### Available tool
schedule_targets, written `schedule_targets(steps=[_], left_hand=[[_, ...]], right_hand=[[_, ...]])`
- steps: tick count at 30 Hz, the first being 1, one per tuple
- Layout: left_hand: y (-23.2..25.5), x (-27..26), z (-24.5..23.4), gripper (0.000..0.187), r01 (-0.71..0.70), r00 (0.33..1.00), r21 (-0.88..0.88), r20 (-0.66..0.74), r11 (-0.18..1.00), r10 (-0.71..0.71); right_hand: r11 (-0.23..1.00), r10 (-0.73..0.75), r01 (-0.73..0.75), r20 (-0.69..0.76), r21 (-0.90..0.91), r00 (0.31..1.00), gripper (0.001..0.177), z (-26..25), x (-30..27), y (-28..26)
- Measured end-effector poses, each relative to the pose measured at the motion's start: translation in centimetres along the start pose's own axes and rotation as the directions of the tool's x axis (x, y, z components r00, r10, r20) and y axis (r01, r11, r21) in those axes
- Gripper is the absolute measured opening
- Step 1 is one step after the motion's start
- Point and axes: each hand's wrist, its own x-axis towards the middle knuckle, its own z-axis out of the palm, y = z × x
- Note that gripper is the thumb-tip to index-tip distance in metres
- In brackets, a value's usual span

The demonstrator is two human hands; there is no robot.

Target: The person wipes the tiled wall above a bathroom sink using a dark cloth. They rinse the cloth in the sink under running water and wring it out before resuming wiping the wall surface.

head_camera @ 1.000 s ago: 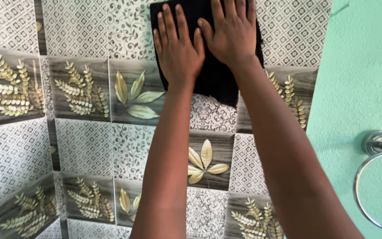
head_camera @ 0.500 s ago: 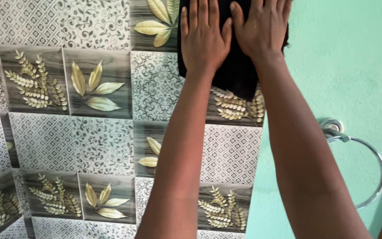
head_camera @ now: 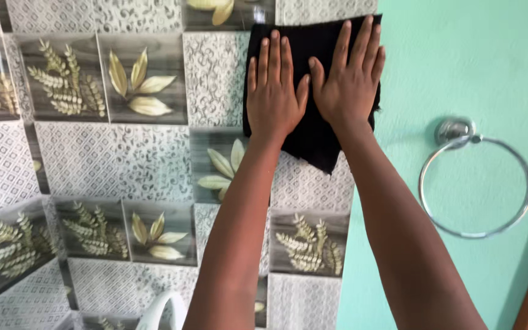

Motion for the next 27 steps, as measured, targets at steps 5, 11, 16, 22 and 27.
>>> schedule_targets(steps=[5,11,16,22,27], left_hand=[[-0.1,-3.5,-0.5,0.071,0.025,0.999,-0.037,0.035,0.999,-0.023],[-0.1,-7.4,-1.8,0.073,0.013,0.995,-0.091,0.099,0.996,-0.004],[-0.1,-12.2,-2.4,0.073,0.002,0.985,-0.128,0.173,0.992,0.020],[0.1,-18.3,-2.1,0.072,-0.047,0.964,-0.146,0.251,0.988,0.083],[0.0,-23.5,-2.1,0.072,-0.123,0.954,-0.179,0.250,0.976,0.166]], right_hand=[[0.999,0.009,-0.008,0.025,-0.041,1.000,0.079,-0.1,-2.6,-0.9],[1.000,0.026,-0.025,0.048,-0.018,0.998,0.080,-0.2,-7.3,-1.6],[0.998,0.044,-0.042,0.046,-0.043,0.998,0.080,0.0,-12.4,-2.0],[0.993,0.091,-0.084,0.089,-0.080,0.992,0.079,0.3,-19.4,-2.4],[0.990,0.132,-0.125,0.103,-0.067,0.986,0.077,0.4,-24.7,-2.9]])
